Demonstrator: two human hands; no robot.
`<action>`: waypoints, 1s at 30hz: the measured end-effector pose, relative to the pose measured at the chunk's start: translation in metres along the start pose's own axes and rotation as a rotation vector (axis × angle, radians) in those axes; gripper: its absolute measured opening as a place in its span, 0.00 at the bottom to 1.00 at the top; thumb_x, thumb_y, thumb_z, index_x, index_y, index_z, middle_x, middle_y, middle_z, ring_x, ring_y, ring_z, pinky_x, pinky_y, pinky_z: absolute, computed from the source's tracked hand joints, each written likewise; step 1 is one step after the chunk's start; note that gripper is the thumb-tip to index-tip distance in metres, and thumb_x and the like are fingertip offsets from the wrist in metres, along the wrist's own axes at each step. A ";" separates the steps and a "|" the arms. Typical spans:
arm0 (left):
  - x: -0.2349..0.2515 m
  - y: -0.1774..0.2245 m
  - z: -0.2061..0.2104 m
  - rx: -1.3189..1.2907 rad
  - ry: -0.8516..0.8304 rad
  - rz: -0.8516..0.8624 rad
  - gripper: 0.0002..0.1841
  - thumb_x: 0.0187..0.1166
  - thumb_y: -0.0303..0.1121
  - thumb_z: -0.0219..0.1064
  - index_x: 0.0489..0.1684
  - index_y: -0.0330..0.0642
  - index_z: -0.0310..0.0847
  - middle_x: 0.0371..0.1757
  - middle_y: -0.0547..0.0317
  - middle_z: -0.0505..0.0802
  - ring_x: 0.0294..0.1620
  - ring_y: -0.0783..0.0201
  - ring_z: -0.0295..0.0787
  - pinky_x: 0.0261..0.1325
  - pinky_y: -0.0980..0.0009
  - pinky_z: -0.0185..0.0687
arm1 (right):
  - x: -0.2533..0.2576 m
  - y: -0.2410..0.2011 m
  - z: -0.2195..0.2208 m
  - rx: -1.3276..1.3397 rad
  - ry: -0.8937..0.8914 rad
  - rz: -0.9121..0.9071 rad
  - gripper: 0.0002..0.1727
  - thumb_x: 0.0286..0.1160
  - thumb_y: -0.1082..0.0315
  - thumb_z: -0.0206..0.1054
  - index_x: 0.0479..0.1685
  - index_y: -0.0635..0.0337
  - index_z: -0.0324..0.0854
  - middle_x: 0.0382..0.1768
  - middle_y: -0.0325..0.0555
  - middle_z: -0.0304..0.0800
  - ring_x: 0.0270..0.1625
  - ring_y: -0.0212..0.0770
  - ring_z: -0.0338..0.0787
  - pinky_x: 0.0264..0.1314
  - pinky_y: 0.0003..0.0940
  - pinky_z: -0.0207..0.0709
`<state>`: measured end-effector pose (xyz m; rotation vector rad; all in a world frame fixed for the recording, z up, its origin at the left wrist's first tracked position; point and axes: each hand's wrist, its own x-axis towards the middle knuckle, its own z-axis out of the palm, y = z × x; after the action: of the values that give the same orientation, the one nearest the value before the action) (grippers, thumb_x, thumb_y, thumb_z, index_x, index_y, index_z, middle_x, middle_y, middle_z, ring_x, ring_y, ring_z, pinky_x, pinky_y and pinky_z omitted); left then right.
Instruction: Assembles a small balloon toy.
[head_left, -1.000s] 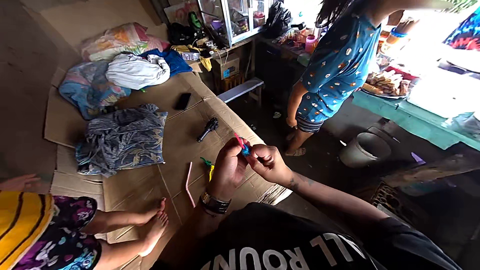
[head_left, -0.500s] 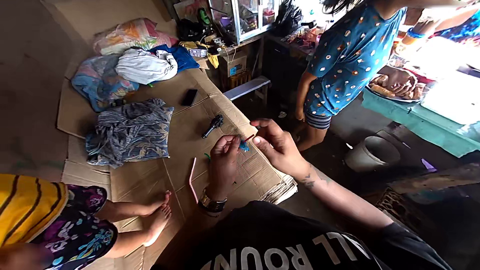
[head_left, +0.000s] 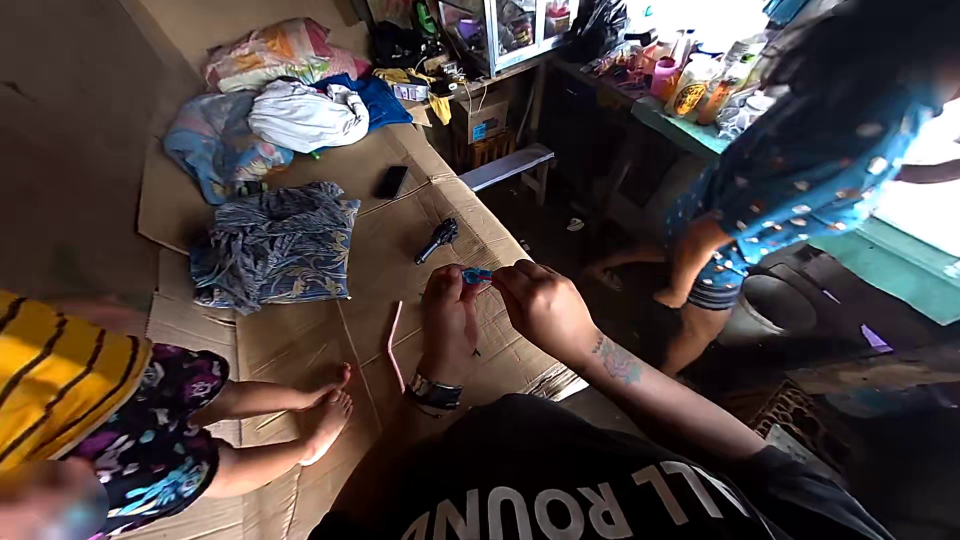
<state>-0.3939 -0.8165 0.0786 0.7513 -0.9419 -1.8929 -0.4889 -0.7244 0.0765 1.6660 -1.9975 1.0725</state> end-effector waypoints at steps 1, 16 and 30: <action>0.001 -0.001 -0.001 -0.028 0.006 -0.035 0.11 0.92 0.24 0.45 0.43 0.42 0.73 0.35 0.63 0.86 0.38 0.69 0.88 0.55 0.70 0.88 | -0.001 0.000 0.002 0.015 -0.014 0.032 0.10 0.79 0.71 0.63 0.39 0.62 0.91 0.29 0.48 0.87 0.32 0.47 0.90 0.33 0.41 0.86; 0.018 -0.008 -0.034 0.898 -0.240 0.742 0.09 0.77 0.26 0.72 0.49 0.31 0.88 0.47 0.50 0.92 0.44 0.70 0.90 0.50 0.75 0.88 | -0.011 0.010 0.016 -0.278 0.092 -0.244 0.10 0.76 0.75 0.63 0.44 0.62 0.92 0.29 0.49 0.90 0.30 0.48 0.90 0.30 0.39 0.81; 0.012 -0.012 -0.032 1.006 -0.103 0.642 0.10 0.88 0.26 0.54 0.51 0.27 0.78 0.45 0.46 0.87 0.43 0.63 0.88 0.48 0.66 0.86 | -0.011 -0.002 0.029 -0.153 0.111 -0.029 0.11 0.76 0.70 0.62 0.42 0.60 0.93 0.27 0.47 0.90 0.29 0.48 0.91 0.29 0.41 0.83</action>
<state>-0.3796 -0.8331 0.0501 0.7581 -1.9603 -0.8293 -0.4783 -0.7375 0.0511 1.5192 -1.9276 0.9540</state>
